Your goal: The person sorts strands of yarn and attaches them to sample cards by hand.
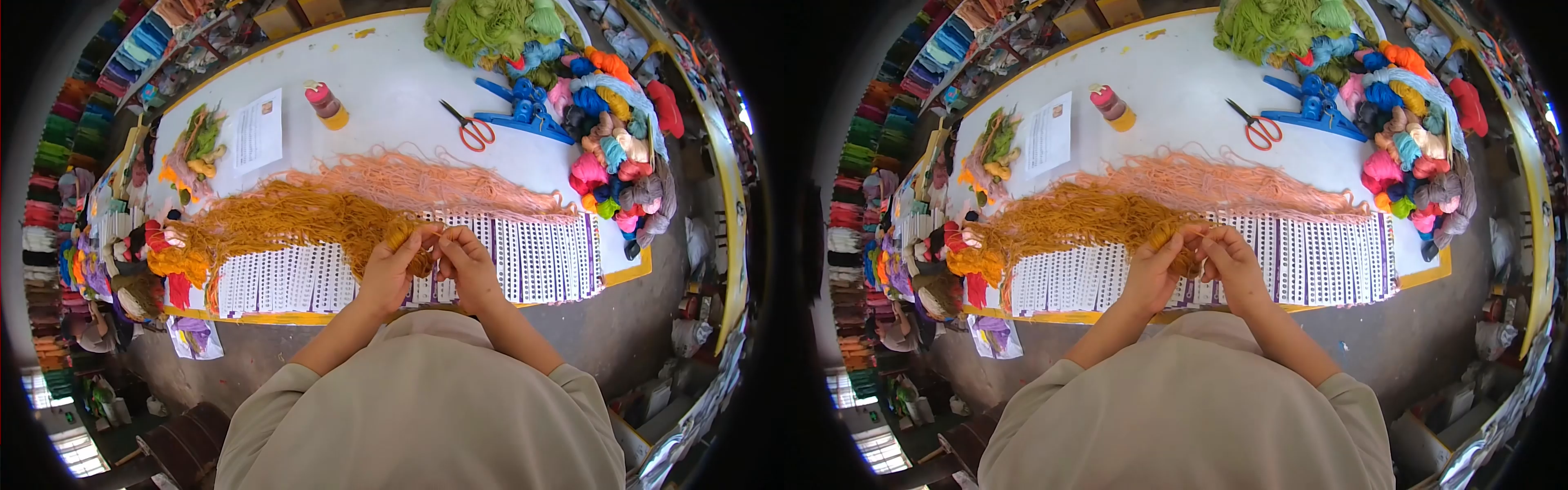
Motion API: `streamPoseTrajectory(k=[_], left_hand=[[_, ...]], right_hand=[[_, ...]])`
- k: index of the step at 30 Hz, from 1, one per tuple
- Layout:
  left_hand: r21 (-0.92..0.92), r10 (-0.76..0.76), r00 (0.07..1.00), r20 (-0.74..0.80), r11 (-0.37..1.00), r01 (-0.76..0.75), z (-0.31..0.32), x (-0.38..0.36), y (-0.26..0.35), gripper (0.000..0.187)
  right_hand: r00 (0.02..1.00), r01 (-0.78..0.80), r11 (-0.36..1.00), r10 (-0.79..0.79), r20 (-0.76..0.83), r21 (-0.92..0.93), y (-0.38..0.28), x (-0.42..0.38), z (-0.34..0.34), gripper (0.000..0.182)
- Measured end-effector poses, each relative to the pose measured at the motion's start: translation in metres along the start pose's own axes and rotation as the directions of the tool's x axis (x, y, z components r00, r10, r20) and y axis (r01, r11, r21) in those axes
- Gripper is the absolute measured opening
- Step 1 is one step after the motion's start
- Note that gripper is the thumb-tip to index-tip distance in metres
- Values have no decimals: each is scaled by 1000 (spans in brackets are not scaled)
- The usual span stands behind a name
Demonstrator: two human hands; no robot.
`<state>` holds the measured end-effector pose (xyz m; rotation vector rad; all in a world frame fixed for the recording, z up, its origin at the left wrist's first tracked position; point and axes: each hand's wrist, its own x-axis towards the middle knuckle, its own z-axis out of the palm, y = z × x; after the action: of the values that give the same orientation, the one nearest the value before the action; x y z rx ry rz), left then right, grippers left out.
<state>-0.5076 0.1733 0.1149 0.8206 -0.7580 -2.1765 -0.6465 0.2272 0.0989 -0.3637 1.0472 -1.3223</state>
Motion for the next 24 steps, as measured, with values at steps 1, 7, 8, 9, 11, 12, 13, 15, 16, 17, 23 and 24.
streamPoseTrajectory(k=[1, 7, 8, 9, 11, 12, 13, 15, 16, 17, 23, 24], left_hand=[[66, 10, 999, -35, 998, -8, -4, 2, -5, 32], [-122, -47, 954, -296, 992, 11, -57, 27, 6, 23], [-215, -109, 931, -348, 976, 33, -86, 29, 18, 20], [-359, -128, 945, -301, 933, 12, -126, 32, 26, 16], [-503, -143, 922, -359, 862, -62, -213, 29, 44, 9], [-501, -140, 883, -448, 857, -118, -242, 20, 57, 6], [-404, -77, 820, -567, 894, -196, -285, 10, 68, 6], [-285, -11, 717, -697, 922, -263, -324, -16, 104, 9], [-229, 15, 663, -748, 932, -279, -353, -30, 120, 11], [-156, 61, 589, -806, 938, -310, -394, -47, 137, 12], [-264, 100, 931, -352, 943, -201, -313, -11, 101, 11], [-346, -7, 972, -237, 935, -77, -295, 19, 64, 9]], right_hand=[[1000, 1, 997, 0, 12, -76, 2, 0, -2, 7], [922, 367, 819, -385, 51, -441, 14, 15, -58, 8], [836, 367, 573, -548, -9, -733, -4, 10, -72, 8], [838, 361, 803, -502, -213, -474, -8, 19, -99, 12], [823, 380, 921, -292, -487, 89, -31, 25, -160, 22], [854, 368, 901, -229, -468, 230, -37, 19, -205, 19], [845, 431, 841, -248, -474, 327, -22, 20, -284, 15], [801, 396, 877, -183, -571, 273, -48, -3, -366, 11], [720, 452, 868, -220, -658, 204, -60, -13, -410, 16], [631, 546, 827, -302, -715, 133, -80, -34, -439, 17], [561, 347, 837, -546, -622, -422, -113, -28, -481, 37], [509, -91, 717, -563, -651, -691, -79, 16, -473, 44]])
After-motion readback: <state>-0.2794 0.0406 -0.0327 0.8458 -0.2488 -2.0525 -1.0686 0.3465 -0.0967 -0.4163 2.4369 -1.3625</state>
